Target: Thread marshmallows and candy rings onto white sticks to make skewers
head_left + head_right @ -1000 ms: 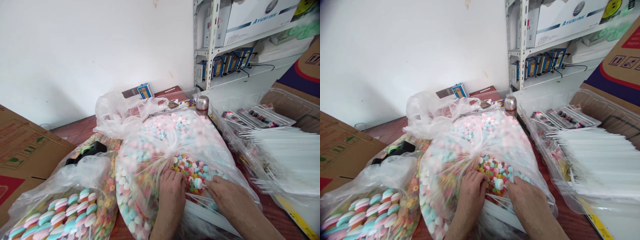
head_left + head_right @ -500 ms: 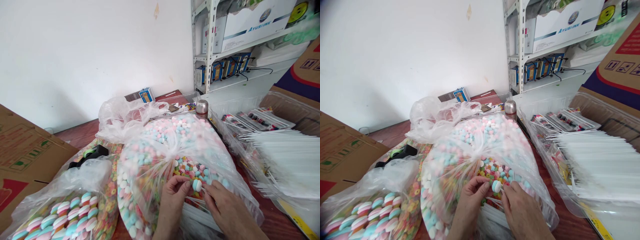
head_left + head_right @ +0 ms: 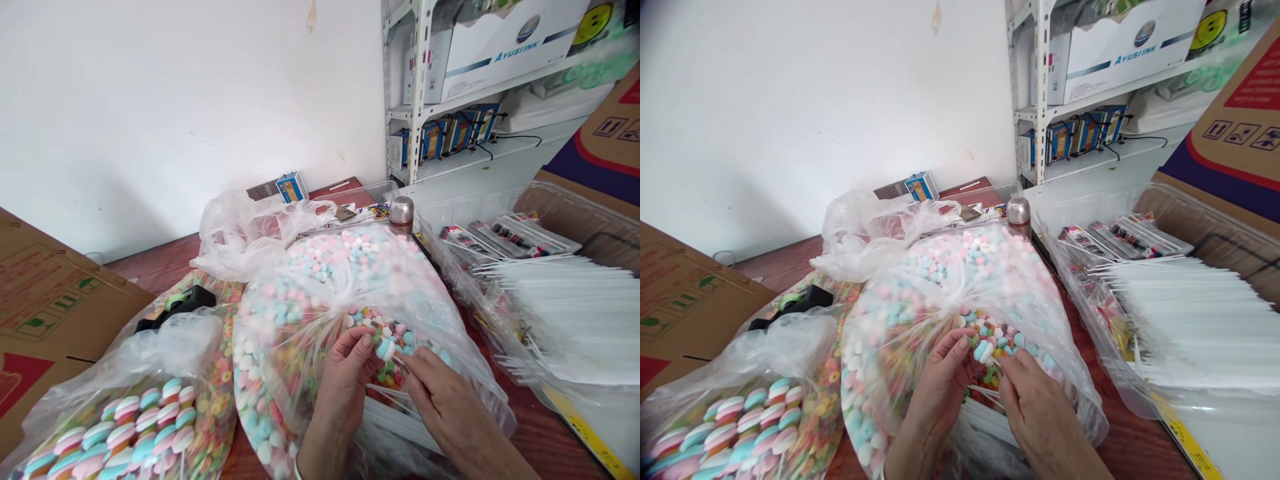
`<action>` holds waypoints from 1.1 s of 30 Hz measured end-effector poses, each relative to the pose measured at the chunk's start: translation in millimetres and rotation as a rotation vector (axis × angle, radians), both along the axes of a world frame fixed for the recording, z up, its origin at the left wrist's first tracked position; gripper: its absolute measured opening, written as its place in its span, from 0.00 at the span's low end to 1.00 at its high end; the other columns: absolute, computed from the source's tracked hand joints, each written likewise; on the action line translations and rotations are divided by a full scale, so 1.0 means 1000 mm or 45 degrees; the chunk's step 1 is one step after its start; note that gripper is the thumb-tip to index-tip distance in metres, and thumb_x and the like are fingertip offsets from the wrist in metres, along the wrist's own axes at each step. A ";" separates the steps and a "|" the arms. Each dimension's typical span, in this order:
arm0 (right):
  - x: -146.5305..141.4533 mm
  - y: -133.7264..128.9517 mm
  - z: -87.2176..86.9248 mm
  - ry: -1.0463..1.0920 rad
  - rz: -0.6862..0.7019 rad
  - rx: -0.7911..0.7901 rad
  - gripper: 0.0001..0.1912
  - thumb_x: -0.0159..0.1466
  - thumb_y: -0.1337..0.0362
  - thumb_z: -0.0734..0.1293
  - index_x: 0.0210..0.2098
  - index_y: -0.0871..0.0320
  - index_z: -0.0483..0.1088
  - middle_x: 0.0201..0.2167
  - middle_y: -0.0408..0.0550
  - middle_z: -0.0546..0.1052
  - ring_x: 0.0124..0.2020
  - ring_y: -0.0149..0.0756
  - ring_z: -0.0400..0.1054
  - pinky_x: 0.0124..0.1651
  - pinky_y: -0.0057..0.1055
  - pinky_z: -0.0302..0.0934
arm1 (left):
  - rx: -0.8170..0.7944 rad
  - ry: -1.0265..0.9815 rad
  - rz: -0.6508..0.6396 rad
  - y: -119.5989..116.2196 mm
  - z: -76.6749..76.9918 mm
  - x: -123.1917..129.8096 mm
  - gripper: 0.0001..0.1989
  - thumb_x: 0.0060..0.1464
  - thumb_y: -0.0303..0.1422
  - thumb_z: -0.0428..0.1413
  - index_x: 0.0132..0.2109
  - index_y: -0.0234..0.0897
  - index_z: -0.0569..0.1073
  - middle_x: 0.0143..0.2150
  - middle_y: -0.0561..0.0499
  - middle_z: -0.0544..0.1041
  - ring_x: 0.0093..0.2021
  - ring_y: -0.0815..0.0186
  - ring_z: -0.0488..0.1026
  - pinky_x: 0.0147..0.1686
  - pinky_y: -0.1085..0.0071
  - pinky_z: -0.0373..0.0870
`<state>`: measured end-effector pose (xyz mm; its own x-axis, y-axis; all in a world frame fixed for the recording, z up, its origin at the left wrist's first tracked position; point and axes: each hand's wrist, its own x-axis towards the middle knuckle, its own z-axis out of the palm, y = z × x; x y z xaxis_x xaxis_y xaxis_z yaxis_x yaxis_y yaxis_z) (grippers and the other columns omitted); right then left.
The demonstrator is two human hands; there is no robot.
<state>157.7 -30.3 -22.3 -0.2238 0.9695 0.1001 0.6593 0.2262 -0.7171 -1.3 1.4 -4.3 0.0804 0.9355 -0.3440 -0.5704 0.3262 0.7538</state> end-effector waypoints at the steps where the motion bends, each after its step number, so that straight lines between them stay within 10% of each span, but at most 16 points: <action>1: -0.001 0.000 0.000 0.005 0.015 -0.013 0.18 0.70 0.66 0.51 0.43 0.55 0.72 0.38 0.51 0.76 0.39 0.43 0.73 0.41 0.39 0.65 | 0.007 -0.011 -0.001 0.000 -0.001 0.000 0.12 0.48 0.34 0.69 0.38 0.33 0.79 0.37 0.47 0.81 0.38 0.65 0.78 0.38 0.73 0.75; 14: -0.026 0.026 -0.004 0.210 0.128 -0.074 0.15 0.72 0.65 0.52 0.39 0.56 0.70 0.37 0.47 0.76 0.39 0.36 0.69 0.43 0.30 0.60 | 0.015 0.086 0.031 -0.003 0.001 -0.003 0.12 0.47 0.32 0.68 0.39 0.33 0.77 0.37 0.48 0.80 0.36 0.67 0.76 0.37 0.74 0.73; 21: -0.015 0.041 -0.028 0.010 0.060 -0.195 0.10 0.60 0.71 0.60 0.34 0.56 0.72 0.33 0.48 0.77 0.35 0.41 0.70 0.38 0.32 0.55 | 0.065 0.372 0.370 0.002 -0.002 -0.030 0.15 0.50 0.38 0.66 0.43 0.37 0.75 0.41 0.50 0.77 0.33 0.70 0.74 0.35 0.74 0.73; 25: -0.017 0.041 -0.030 -0.023 0.046 -0.235 0.10 0.60 0.69 0.60 0.37 0.56 0.72 0.34 0.49 0.78 0.35 0.40 0.70 0.37 0.31 0.56 | 0.233 0.834 0.318 -0.004 -0.008 -0.038 0.09 0.56 0.38 0.60 0.36 0.38 0.72 0.28 0.56 0.72 0.29 0.69 0.69 0.31 0.76 0.68; 33: -0.002 0.046 -0.030 -0.091 -0.093 -0.267 0.15 0.66 0.63 0.54 0.39 0.55 0.71 0.35 0.48 0.80 0.36 0.41 0.73 0.39 0.32 0.60 | 0.759 2.091 -0.221 -0.010 -0.029 -0.026 0.11 0.61 0.24 0.50 0.37 0.38 0.76 0.37 0.47 0.76 0.38 0.61 0.74 0.39 0.67 0.71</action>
<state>155.8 15.9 -52.4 -0.1516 0.9813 -0.1185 0.7190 0.0272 -0.6945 -27.8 -8.5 -32.8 0.1364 0.9718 0.1923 0.8446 -0.2155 0.4901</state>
